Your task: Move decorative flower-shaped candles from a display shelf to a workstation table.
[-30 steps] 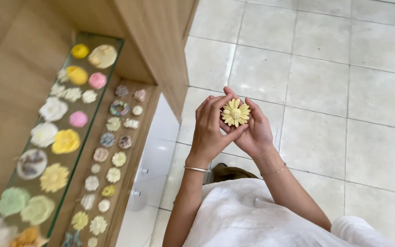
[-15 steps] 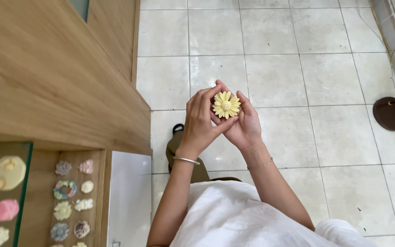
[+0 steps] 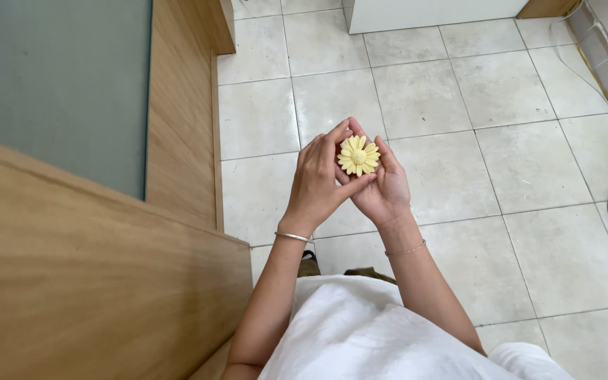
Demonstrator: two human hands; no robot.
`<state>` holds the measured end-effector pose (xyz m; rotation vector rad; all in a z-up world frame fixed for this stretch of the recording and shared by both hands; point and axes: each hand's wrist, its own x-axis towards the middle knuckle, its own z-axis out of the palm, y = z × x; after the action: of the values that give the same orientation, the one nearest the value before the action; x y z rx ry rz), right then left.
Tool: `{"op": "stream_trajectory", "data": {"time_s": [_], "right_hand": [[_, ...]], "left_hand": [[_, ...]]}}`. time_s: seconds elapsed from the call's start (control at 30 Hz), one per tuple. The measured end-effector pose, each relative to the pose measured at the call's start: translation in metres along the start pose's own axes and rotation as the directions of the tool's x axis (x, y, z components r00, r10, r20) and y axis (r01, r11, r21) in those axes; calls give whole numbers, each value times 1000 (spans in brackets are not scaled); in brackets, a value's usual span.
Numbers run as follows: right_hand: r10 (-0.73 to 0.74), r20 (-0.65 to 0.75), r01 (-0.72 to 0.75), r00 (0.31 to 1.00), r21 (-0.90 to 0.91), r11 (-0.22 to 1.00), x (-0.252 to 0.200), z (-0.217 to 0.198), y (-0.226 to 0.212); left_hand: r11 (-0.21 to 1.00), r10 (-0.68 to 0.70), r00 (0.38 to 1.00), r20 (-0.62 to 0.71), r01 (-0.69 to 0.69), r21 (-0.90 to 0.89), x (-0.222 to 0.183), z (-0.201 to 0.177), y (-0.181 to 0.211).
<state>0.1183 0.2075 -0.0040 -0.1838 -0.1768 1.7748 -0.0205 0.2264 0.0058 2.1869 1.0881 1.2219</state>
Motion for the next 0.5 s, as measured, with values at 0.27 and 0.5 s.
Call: {"op": "stream_trajectory", "data": {"time_s": [0.27, 0.5], "right_hand": [[27, 5, -27, 1000, 94, 995, 149, -17, -40], [116, 99, -129, 988, 133, 983, 309, -42, -112]], "left_hand": [[999, -22, 1000, -2, 22, -23, 121, 13, -89], [999, -37, 998, -50, 38, 6, 258, 51, -178]]}}
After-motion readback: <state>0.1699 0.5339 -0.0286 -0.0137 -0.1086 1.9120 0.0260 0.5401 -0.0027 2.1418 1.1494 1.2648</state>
